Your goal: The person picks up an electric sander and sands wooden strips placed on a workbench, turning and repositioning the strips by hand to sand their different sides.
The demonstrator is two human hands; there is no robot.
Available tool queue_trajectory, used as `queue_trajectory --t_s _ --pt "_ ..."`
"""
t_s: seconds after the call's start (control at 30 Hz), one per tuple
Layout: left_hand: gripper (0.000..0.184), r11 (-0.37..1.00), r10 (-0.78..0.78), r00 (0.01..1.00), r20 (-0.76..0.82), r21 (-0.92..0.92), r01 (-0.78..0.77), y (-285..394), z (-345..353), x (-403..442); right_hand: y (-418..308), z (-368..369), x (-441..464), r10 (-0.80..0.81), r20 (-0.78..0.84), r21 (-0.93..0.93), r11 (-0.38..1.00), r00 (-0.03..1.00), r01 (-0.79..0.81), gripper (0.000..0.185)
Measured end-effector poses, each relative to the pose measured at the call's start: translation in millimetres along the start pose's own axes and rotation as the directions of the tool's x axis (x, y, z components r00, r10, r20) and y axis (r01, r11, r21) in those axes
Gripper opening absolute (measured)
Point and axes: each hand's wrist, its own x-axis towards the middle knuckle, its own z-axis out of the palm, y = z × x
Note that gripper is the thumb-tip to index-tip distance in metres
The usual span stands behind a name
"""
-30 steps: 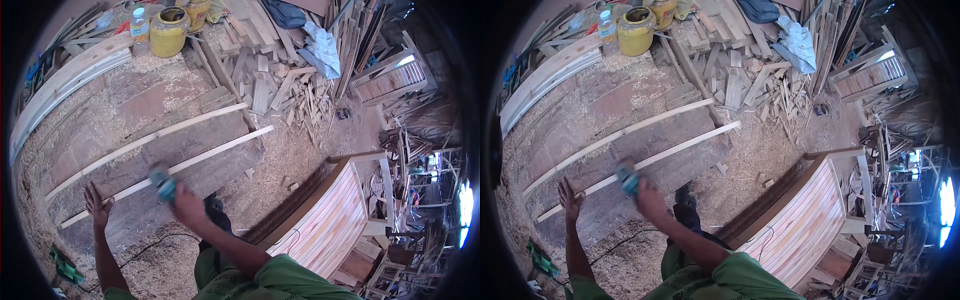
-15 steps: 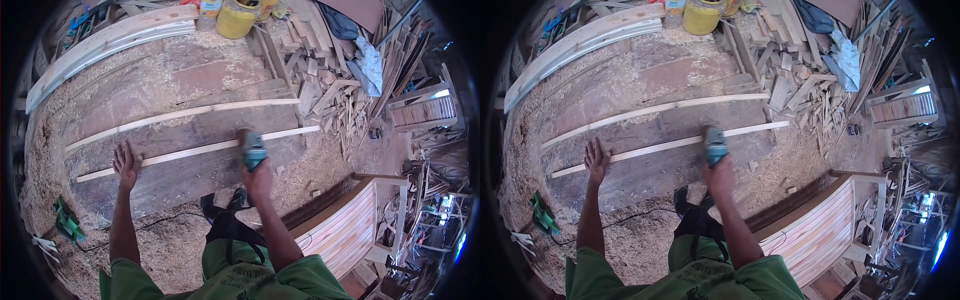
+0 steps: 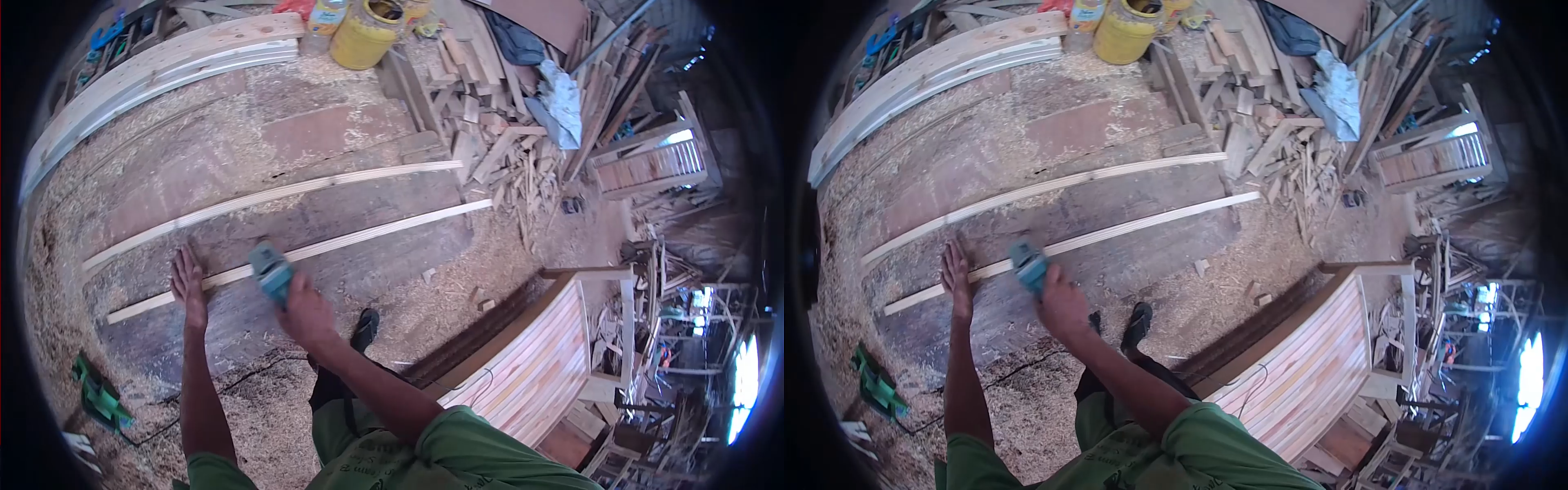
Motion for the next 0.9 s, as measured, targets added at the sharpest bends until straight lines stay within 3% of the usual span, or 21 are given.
queue_trajectory --t_s 0.07,0.13,0.2,0.23,0.37,0.43,0.53,0.57,0.63,0.73,0.8,0.9 --pt "0.073 0.996 0.024 1.0 -0.003 0.091 -0.023 9.3 -5.2 -3.3 34.8 -33.8 -0.3 0.16 -0.029 0.04 0.986 0.987 -0.159 0.066" --pt "0.09 0.981 0.076 0.997 0.019 0.176 -0.078 23.2 -13.4 -10.2 84.1 -64.4 1.7 0.301 -0.144 0.016 0.953 0.943 -0.302 0.064" --pt "0.1 0.927 0.164 0.986 0.021 0.338 -0.162 36.4 -15.1 -18.0 143.8 -86.0 5.9 0.341 -0.351 0.098 0.94 0.872 -0.328 0.062" --pt "0.106 0.931 0.2 0.98 -0.007 0.312 -0.188 35.6 -13.4 -19.6 175.7 -95.0 8.8 0.339 -0.421 0.108 0.94 0.841 -0.325 0.061" --pt "0.077 0.913 0.335 0.94 -0.071 0.272 -0.305 36.8 -15.4 -28.2 267.8 -122.4 11.1 0.413 -0.547 0.222 0.91 0.729 -0.349 0.061" --pt "0.061 0.892 0.399 0.913 -0.086 0.268 -0.365 29.0 -14.6 -28.0 259.0 -134.7 -3.0 0.435 -0.567 0.259 0.9 0.7 -0.35 0.06" --pt "0.048 0.885 0.406 0.903 0.142 0.183 -0.427 39.3 -27.4 -23.0 217.6 -135.0 -37.4 0.484 -0.519 0.338 0.873 0.704 -0.35 0.058" --pt "0.049 0.887 0.425 0.891 0.161 0.122 -0.446 37.6 -22.4 -17.9 198.7 -133.7 -46.3 0.51 -0.469 0.343 0.858 0.721 -0.384 0.058" --pt "0.051 0.887 0.452 0.871 0.193 0.006 -0.462 27.2 -13.0 -9.0 176.8 -119.3 -56.6 0.422 -0.441 0.332 0.897 0.792 -0.292 0.06" --pt "0.064 0.932 0.284 0.959 0.004 0.235 -0.277 65.7 -4.3 -18.1 138.5 -97.1 -47.6 0.321 -0.326 0.233 0.939 0.889 -0.253 0.061" --pt "0.075 0.932 0.265 0.964 -0.036 0.265 -0.247 58.1 3.1 -15.0 114.9 -76.2 -40.8 0.249 -0.273 0.151 0.965 0.929 -0.214 0.06" --pt "0.084 0.957 0.13 0.99 0.047 0.254 -0.138 54.8 7.7 -8.0 77.8 -48.1 -26.6 0.17 -0.198 0.065 0.985 0.965 -0.16 0.061"
